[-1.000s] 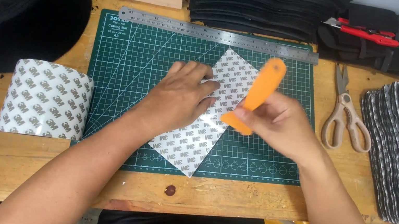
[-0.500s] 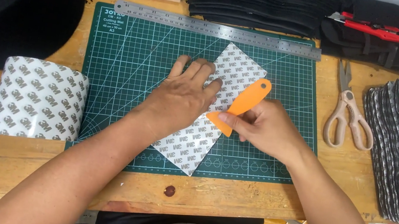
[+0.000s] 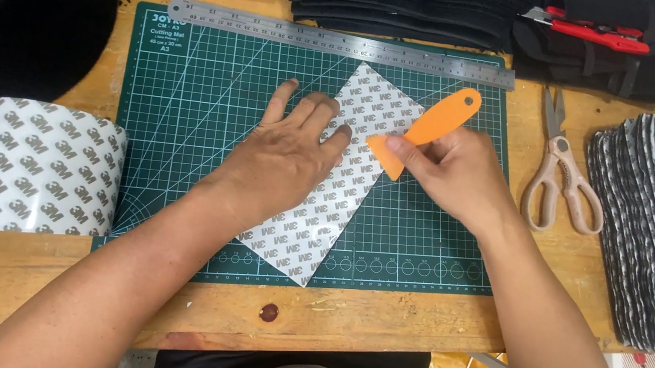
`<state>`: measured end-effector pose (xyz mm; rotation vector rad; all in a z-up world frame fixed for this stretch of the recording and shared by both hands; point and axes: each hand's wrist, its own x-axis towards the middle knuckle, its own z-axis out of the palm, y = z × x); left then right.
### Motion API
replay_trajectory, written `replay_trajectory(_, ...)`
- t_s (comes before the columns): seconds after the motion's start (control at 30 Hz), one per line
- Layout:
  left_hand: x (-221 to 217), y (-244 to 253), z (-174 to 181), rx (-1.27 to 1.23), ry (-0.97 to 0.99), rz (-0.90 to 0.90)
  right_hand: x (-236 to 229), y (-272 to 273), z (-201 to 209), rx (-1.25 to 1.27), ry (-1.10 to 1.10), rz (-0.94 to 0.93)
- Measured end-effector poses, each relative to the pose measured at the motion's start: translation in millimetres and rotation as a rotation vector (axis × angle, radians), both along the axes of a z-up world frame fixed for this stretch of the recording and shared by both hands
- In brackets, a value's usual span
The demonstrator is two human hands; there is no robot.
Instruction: Applying double-sided adhesive tape to a piece of black material and smoothing it with a scraper tool.
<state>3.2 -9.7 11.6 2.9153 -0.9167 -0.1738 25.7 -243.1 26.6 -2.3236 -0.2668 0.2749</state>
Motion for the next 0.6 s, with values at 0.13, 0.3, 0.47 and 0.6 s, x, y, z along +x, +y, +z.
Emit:
replay_trajectory(0.13,0.5,0.2,-1.3,-0.005,0.001,-0.008,9.4,-3.2,-3.0,0.011,-0.04,-0.022)
replay_trajectory(0.3,1.2,1.0,-5.5,0.003,-0.023,-0.009,24.7,-26.2,-34.1,-0.011,-0.11,-0.091)
replay_trajectory(0.47,-1.0,0.1,-2.2,-0.004,-0.021,-0.001,32.2,-21.6,-24.4,0.002,-0.145,-0.118)
replay_trajectory(0.6,-1.7,0.2,-3.0,-0.001,-0.035,0.009,51.6,-55.7,-69.3,-0.011,-0.153,-0.165)
